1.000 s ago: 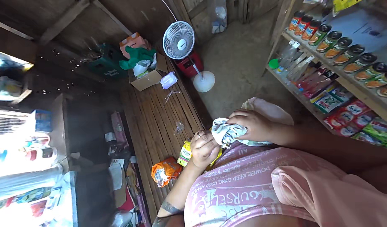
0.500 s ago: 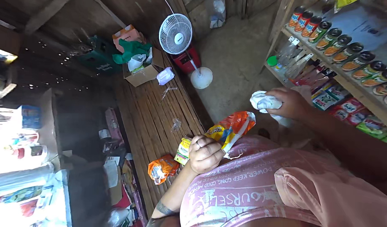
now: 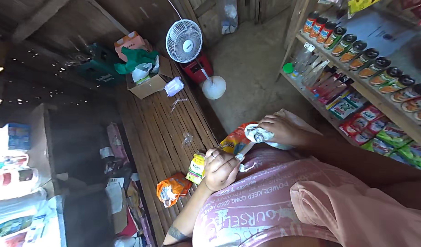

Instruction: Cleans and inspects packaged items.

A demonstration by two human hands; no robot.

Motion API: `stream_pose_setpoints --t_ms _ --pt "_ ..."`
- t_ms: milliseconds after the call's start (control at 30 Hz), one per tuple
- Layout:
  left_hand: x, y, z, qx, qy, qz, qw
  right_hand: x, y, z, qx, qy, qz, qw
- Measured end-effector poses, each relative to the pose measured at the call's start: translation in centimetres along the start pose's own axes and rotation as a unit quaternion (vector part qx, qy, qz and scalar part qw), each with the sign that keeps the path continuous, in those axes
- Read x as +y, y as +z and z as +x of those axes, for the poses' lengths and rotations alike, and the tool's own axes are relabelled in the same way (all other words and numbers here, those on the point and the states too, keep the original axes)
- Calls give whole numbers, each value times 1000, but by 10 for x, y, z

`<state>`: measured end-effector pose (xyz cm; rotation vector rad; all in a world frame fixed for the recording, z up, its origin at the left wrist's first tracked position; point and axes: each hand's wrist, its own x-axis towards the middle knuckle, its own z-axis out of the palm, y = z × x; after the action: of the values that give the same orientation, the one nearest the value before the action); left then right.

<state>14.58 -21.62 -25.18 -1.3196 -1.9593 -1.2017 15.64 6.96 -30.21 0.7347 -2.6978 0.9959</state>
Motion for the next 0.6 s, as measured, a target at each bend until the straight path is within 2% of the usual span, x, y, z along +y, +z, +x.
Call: stream_pose_setpoints --t_ms 133,200,267,333,400,467,533,600 --pt "1 4 -8 -9 15 -22 1000 34 -1 -16 -40 28 -62 997" --pt "3 -1 -7 6 18 -30 999 56 -7 -22 -82 88 -93 988" --pt "4 -6 -1 14 28 -31 999 77 -21 -30 -111 182 -118 970" --pt "5 -8 2 17 37 -27 999 84 -41 -33 -95 277 -99 951" --pt "5 -7 1 13 36 -27 999 76 -58 -32 -36 320 -54 945" --pt "4 -4 1 8 34 -35 999 57 -70 -26 22 291 -3 956" --pt "3 -1 3 2 31 -36 999 30 -73 -16 50 189 74 978" --pt "3 0 5 -6 32 -37 999 4 -60 -7 25 65 132 989"
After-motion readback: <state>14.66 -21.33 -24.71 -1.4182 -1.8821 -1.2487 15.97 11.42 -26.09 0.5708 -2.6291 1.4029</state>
